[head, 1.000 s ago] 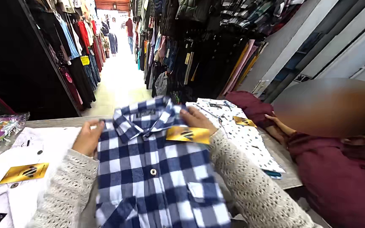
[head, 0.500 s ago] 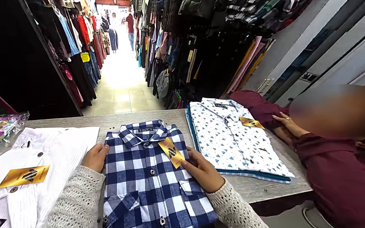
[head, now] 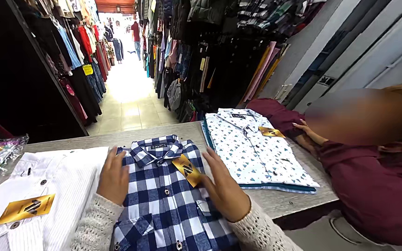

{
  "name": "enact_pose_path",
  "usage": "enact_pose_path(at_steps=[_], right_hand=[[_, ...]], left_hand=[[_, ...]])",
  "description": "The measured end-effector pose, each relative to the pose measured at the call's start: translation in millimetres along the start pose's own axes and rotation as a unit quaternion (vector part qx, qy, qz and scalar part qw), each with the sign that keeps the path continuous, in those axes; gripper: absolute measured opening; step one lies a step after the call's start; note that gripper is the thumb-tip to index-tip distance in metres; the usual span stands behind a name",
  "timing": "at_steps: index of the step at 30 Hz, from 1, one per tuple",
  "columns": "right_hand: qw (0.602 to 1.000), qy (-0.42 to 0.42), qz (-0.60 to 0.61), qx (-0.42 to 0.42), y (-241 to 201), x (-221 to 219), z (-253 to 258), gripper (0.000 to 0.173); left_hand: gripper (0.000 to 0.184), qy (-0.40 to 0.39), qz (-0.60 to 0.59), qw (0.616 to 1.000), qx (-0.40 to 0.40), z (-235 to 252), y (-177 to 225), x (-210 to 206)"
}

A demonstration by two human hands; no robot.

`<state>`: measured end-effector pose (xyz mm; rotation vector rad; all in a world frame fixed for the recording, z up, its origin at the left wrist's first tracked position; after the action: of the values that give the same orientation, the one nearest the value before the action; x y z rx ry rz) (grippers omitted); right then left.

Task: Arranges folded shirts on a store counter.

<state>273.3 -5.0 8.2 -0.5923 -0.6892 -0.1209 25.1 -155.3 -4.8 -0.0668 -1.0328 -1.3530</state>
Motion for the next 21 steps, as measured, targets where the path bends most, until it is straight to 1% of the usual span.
enact_pose_path(at_steps=[2,3,4,5,6,7,8,9,11,13,14,16,17,18,19,20,21], right_hand=[[0.995,0.007,-0.033,0.093,-37.1,-11.7,10.1,0.064],[0.992,-0.010,-0.045,0.118,-45.5,-26.7,13.1,0.069],[0.991,-0.052,-0.055,0.114,-44.1,-45.2,13.6,0.073],[0.987,-0.127,-0.061,0.074,-34.0,-64.2,11.3,0.074],[0.977,-0.203,-0.065,0.020,-20.7,-79.1,8.2,0.077],[0.970,-0.236,-0.065,-0.016,-10.6,-86.6,7.2,0.079],[0.968,-0.240,-0.063,-0.035,-3.9,-88.3,7.0,0.080],[0.968,-0.239,-0.061,-0.048,-0.2,-85.5,6.2,0.081],[0.965,-0.244,-0.052,-0.076,1.6,-75.0,5.0,0.083],[0.967,-0.235,-0.033,-0.094,2.3,-63.6,2.6,0.085],[0.971,-0.216,-0.018,-0.098,3.9,-57.0,-0.6,0.085],[0.983,-0.165,0.000,-0.085,10.1,-41.6,-14.5,0.086],[0.986,-0.151,0.002,-0.069,14.2,-33.0,-25.4,0.086],[0.987,-0.154,0.004,-0.051,18.0,-22.8,-37.7,0.085],[0.981,-0.186,0.022,-0.051,20.7,-10.3,-49.4,0.080],[0.973,-0.215,0.052,-0.066,22.0,4.8,-57.9,0.070],[0.967,-0.220,0.084,-0.094,22.2,21.7,-61.6,0.057]], left_hand=[[0.059,-0.048,0.023,0.997,-0.049,-4.1,36.5,-18.6],[0.069,-0.067,0.045,0.995,-0.064,-7.4,49.2,-28.9],[0.078,-0.099,0.066,0.991,-0.058,-12.1,52.1,-40.0],[0.086,-0.149,0.086,0.985,-0.029,-16.9,45.5,-50.1],[0.090,-0.181,0.101,0.978,0.006,-19.1,33.4,-54.6],[0.093,-0.186,0.112,0.975,0.035,-17.6,19.8,-53.2],[0.094,-0.190,0.122,0.972,0.065,-15.6,6.9,-49.1],[0.094,-0.185,0.124,0.971,0.085,-15.6,-3.9,-45.1],[0.091,-0.146,0.116,0.979,0.085,-19.1,-18.4,-38.5],[0.083,-0.113,0.109,0.985,0.077,-27.7,-20.8,-27.5],[0.078,-0.109,0.106,0.985,0.082,-33.4,-19.3,-20.8],[0.069,-0.118,0.088,0.984,0.098,-45.1,-16.2,-9.5],[0.064,-0.093,0.078,0.989,0.083,-51.2,-17.7,-6.4],[0.060,-0.058,0.066,0.995,0.055,-57.0,-21.7,-4.9],[0.056,-0.026,0.055,0.998,0.021,-60.5,-25.9,-3.8],[0.052,-0.029,0.033,0.999,0.022,-60.3,-25.0,-0.4],[0.049,-0.053,0.008,0.998,0.039,-56.4,-15.7,6.9]])
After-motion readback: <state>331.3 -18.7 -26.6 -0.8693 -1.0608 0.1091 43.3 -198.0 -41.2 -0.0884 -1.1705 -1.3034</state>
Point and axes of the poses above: each hand's wrist, its own z-axis towards the middle knuckle, its own x-axis out of the back of the hand, y = z × x, the point moved 7 cm from there along z, towards the middle knuckle, and after that the axes turned 10 degrees about y, right-handed, at the moved point
